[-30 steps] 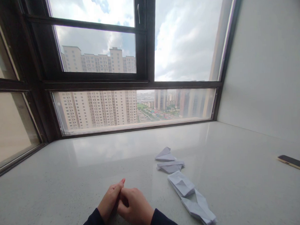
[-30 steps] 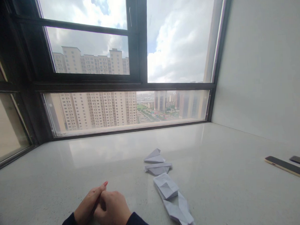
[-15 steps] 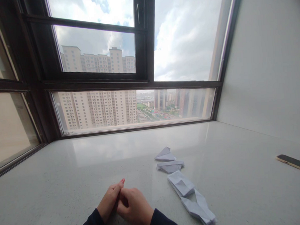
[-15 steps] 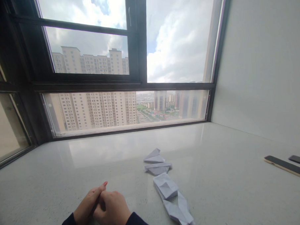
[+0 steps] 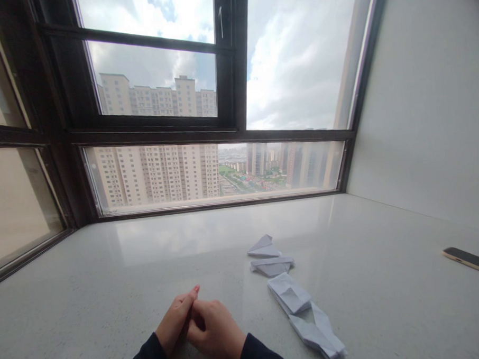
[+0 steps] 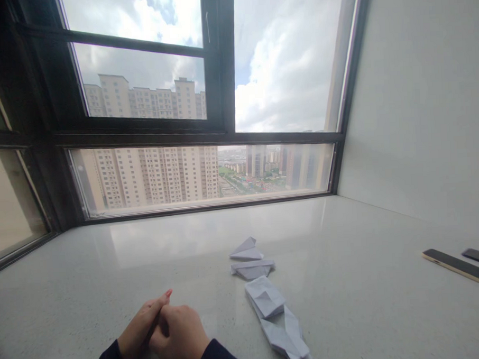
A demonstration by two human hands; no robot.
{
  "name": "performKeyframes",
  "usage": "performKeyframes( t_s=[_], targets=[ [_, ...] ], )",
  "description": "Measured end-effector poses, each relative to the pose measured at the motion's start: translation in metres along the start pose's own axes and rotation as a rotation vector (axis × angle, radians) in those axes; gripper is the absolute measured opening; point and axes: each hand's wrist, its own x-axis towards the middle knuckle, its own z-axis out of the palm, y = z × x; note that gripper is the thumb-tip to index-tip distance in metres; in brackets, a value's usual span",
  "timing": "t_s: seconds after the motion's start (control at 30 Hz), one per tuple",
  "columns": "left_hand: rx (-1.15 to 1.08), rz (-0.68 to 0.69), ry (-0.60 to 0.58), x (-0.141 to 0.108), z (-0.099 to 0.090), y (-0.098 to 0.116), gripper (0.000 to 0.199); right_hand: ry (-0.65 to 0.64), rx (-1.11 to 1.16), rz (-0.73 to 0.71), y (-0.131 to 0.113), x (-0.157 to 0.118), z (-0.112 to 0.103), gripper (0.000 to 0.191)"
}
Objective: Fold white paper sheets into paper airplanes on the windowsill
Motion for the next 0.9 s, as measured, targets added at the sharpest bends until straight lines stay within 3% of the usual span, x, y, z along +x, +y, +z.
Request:
performKeyframes(
  t_s=[0.9],
  targets=[
    [0.058, 0.069, -0.001, 0.0066, -0.0046, -0.0086, 0.046, 0.03, 0.01, -0.012, 0.0014, -0.0008, 0.0032, 0.01]
  ],
)
